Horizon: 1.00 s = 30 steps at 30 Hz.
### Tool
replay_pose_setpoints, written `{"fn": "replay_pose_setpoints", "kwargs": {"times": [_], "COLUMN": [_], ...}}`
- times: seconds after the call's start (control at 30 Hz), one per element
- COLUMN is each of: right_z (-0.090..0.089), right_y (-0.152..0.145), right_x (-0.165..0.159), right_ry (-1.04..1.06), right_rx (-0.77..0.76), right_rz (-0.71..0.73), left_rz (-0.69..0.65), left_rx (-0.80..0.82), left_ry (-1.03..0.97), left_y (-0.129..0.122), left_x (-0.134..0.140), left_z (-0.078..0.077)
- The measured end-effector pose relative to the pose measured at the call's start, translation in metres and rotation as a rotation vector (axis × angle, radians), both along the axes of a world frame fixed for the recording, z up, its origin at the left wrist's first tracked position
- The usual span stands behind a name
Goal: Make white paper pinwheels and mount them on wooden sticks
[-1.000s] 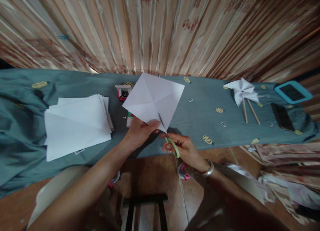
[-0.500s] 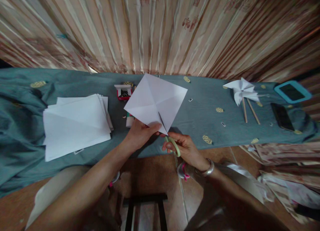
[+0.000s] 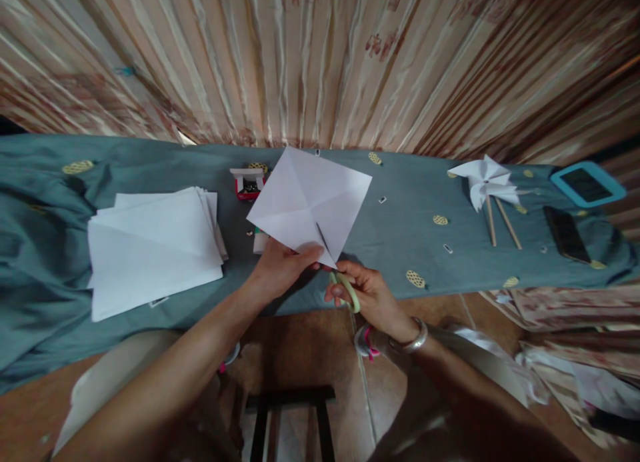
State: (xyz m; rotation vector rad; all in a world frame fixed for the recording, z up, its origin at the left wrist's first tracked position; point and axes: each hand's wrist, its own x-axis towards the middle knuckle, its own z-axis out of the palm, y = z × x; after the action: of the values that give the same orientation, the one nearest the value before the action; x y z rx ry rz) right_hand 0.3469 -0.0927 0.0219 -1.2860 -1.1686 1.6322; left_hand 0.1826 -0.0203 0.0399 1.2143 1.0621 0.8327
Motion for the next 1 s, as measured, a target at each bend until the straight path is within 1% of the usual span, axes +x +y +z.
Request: {"fn": "replay_pose_setpoints", "kwargs": {"times": [0.23, 0.37, 0.53, 0.83, 1.0], "right_z": [0.001, 0.003, 0.002, 0.001, 0.003], "right_y": [0.001, 0.001, 0.001, 0.002, 0.003], "right_x": [0.002, 0.004, 0.006, 0.004, 0.002], "right_ry": [0.047, 0.051, 0.043, 0.032, 0.039], "right_rx": [-0.02, -0.029, 0.0, 0.004, 0.005], "right_rz": [-0.007, 0.014, 0.041, 0.043, 0.037], "left_rz": [0.012, -0.013, -0.019, -0.006, -0.017], "left_rx": [-0.035, -0.057, -0.062, -0.113, -0.104], "left_ry": [-0.016, -0.062, -0.027, -0.02, -0.023], "left_y": [-0.003, -0.005, -0.005, -0.006, -0.005], "left_x": [0.001, 0.002, 0.002, 0.002, 0.003], "left_z": [0.005, 0.003, 0.001, 0.011, 0.013]}}
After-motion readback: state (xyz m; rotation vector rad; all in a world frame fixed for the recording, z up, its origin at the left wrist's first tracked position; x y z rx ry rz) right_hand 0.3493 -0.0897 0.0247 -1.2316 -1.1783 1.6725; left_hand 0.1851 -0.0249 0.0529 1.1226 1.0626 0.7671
